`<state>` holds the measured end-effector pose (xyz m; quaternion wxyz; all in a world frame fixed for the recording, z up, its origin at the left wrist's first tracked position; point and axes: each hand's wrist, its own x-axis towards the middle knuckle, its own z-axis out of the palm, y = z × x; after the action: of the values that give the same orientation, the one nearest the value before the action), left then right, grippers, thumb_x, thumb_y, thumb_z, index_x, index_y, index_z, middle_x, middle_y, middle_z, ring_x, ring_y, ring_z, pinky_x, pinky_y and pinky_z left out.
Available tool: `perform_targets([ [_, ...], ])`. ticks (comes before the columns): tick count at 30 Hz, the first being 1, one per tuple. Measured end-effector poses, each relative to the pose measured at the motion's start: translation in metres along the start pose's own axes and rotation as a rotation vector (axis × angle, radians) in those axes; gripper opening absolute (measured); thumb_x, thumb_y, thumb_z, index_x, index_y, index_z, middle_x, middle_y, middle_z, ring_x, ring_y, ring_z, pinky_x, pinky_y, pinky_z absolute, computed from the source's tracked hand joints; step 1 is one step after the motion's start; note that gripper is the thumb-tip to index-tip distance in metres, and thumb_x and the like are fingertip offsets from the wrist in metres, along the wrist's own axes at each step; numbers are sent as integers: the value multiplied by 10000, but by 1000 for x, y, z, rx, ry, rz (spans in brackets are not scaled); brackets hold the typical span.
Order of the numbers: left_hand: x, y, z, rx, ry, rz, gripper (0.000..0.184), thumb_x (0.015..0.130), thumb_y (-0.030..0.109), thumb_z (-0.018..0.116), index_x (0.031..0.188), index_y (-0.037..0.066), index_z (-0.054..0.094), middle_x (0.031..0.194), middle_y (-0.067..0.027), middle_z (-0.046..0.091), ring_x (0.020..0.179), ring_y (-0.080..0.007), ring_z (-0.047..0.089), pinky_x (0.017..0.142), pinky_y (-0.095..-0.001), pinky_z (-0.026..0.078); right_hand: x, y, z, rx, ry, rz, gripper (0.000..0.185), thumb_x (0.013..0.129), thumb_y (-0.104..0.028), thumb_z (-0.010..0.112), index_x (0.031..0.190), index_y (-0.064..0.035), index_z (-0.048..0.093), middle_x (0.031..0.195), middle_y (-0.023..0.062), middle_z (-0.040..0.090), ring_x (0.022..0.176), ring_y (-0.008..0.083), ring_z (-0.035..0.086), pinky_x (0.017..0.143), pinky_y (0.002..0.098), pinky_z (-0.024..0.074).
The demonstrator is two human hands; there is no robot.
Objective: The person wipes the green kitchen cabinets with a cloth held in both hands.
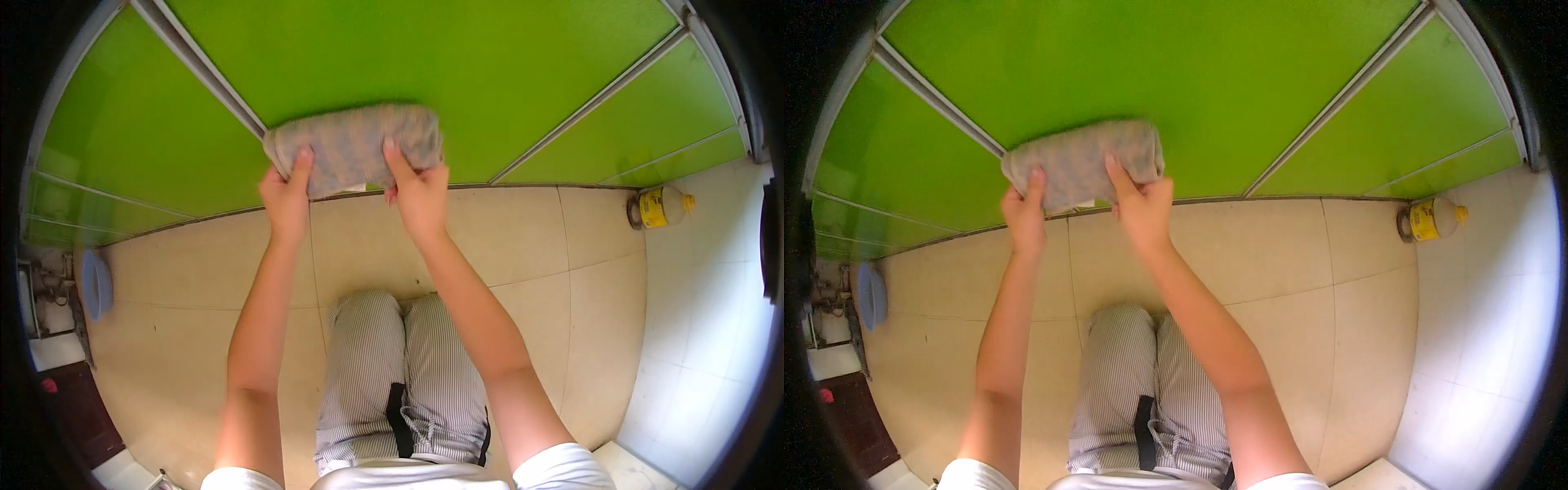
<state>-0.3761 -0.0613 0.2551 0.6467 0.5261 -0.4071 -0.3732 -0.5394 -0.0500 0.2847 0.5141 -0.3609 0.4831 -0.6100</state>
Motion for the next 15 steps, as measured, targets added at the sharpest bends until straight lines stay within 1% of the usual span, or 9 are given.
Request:
perform_targets([
  [2, -3, -44, -7, 74, -29, -43, 337, 788, 297, 682, 903, -12, 613, 842, -46, 621, 737, -81, 538, 647, -223, 436, 3, 38, -14, 7, 14, 132, 369, 794, -320, 666, 656, 3, 555, 518, 22, 502, 356, 99, 418, 337, 245, 329],
  [3, -6, -64, -9, 112, -42, -66, 336, 785, 293, 685, 905, -12, 614, 835, -49, 623, 724, -83, 544, 621, -221, 442, 4, 56, -19, -27, 42, 165, 380, 795, -313, 664, 606, -5, 548, 483, 25, 490, 353, 106, 425, 343, 254, 332],
  [5, -15, -91, -11, 131, -23, -187, 357, 775, 310, 690, 915, -10, 616, 822, -58, 626, 694, -103, 559, 574, -227, 449, 6, 94, -25, -94, 97, 234, 422, 797, -299, 659, 505, -21, 534, 414, 29, 466, 347, 120, 440, 355, 274, 337],
  [8, -27, -120, -18, 201, -11, -420, 408, 752, 348, 702, 936, -6, 613, 815, -68, 626, 663, -125, 571, 524, -240, 455, 11, 156, -38, -250, 86, 319, 397, 782, -327, 677, 627, 21, 564, 458, 46, 483, 334, 123, 423, 329, 260, 332],
  [9, -28, -126, -17, 219, -11, -498, 429, 743, 362, 707, 944, -4, 611, 815, -71, 626, 655, -131, 574, 512, -245, 457, 12, 163, -39, -297, 108, 365, 399, 781, -326, 677, 622, 22, 563, 455, 49, 480, 332, 126, 423, 327, 264, 330],
  [11, -25, -135, -16, 263, -23, -576, 471, 728, 386, 713, 971, -2, 600, 826, -77, 624, 635, -138, 570, 511, -249, 456, 12, 167, -38, -394, 153, 460, 404, 781, -323, 677, 612, 25, 560, 450, 53, 474, 326, 132, 422, 323, 272, 326],
  [12, -24, -136, -16, 290, -27, -612, 493, 721, 397, 717, 984, -1, 595, 831, -80, 623, 625, -142, 569, 511, -250, 455, 12, 163, -38, -387, 157, 462, 408, 782, -320, 676, 591, 16, 543, 446, 53, 469, 322, 134, 415, 322, 274, 323],
  [14, -24, -129, -19, 295, -24, -649, 507, 727, 415, 705, 1002, 5, 592, 914, -74, 615, 742, -134, 561, 578, -256, 446, 9, 152, -35, -368, 161, 469, 422, 783, -314, 673, 550, -4, 509, 439, 53, 459, 313, 138, 402, 321, 279, 316],
  [15, -22, -116, -17, 294, -24, -664, 514, 731, 424, 700, 1011, 8, 591, 955, -72, 611, 801, -131, 558, 611, -259, 442, 9, 146, -32, -327, 170, 411, 428, 784, -315, 672, 536, -20, 487, 436, 46, 448, 316, 134, 399, 322, 278, 313],
])
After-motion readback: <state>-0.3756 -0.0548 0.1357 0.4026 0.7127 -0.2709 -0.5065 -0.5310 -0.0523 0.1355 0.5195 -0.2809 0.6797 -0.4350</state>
